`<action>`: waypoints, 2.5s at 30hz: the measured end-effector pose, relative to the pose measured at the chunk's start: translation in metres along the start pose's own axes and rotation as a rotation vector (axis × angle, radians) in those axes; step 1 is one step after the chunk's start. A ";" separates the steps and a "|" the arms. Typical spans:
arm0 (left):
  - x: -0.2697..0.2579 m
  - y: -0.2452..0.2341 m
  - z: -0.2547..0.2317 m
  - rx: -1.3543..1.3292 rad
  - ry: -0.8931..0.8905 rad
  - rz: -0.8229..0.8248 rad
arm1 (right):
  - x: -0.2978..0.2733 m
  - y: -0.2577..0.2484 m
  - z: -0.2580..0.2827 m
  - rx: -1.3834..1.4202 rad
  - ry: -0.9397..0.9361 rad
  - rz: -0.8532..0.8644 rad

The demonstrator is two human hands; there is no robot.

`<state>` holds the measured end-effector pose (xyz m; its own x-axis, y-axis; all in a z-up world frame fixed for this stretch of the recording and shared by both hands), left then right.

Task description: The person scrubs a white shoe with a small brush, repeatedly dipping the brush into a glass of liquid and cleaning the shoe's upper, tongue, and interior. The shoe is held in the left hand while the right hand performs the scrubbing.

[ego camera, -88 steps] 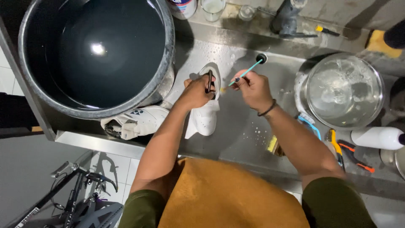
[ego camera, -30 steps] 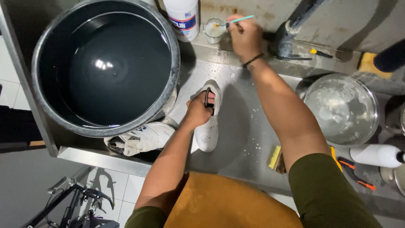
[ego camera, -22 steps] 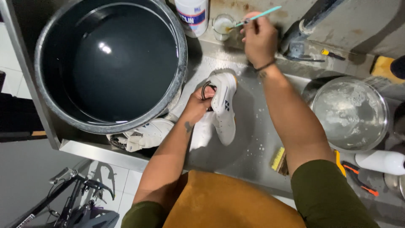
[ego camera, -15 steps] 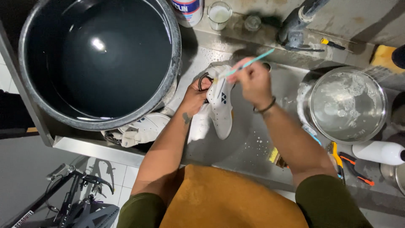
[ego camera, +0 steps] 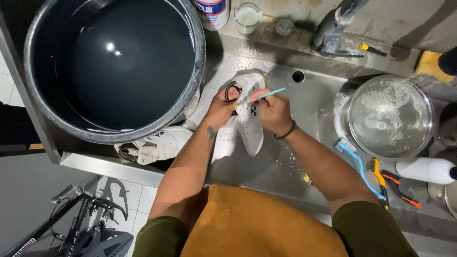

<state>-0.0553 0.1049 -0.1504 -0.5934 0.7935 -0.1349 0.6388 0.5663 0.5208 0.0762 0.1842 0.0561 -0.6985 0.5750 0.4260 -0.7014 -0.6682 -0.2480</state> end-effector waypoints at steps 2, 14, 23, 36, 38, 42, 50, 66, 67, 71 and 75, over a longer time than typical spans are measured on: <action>-0.001 0.000 0.000 0.005 -0.006 0.009 | 0.002 -0.005 0.004 -0.004 -0.023 -0.012; -0.006 0.016 -0.021 -0.009 0.049 0.057 | -0.005 -0.005 0.008 -0.015 -0.087 0.066; -0.012 0.025 -0.027 0.018 0.038 0.085 | 0.002 -0.024 -0.007 -0.023 -0.009 -0.068; -0.021 0.046 -0.042 0.058 0.061 0.141 | 0.003 -0.020 0.009 -0.137 0.022 0.007; -0.016 0.042 -0.037 0.070 0.053 0.143 | 0.013 -0.028 0.004 -0.156 -0.008 -0.010; -0.021 0.048 -0.046 0.068 0.037 0.154 | 0.012 -0.029 -0.001 -0.152 -0.010 -0.026; -0.023 0.051 -0.050 0.078 0.044 0.175 | 0.011 -0.034 -0.004 -0.147 -0.015 -0.016; -0.007 0.014 -0.021 0.175 -0.165 0.019 | 0.161 -0.041 -0.026 -0.435 -0.228 -0.214; -0.005 0.014 -0.026 0.174 -0.170 0.010 | 0.170 -0.036 -0.049 -0.430 -0.222 -0.207; -0.011 0.013 -0.029 0.219 -0.218 0.035 | 0.171 -0.025 -0.084 -0.492 -0.227 -0.173; -0.001 0.000 -0.028 0.290 -0.226 0.051 | 0.144 -0.057 -0.115 -0.029 0.274 -0.376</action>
<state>-0.0683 0.0980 -0.1265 -0.4545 0.8332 -0.3149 0.7963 0.5385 0.2756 -0.0007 0.3598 0.0315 -0.4043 0.8809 0.2463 -0.9140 -0.3785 -0.1464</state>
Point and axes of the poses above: each hand's wrist, its own x-axis towards the middle knuckle, its own y-axis out of the palm, z = x × y, the point moved 8 cm from there along x, towards the middle knuckle, and after that the axes turned 5 degrees about y, right-handed, at the moved point
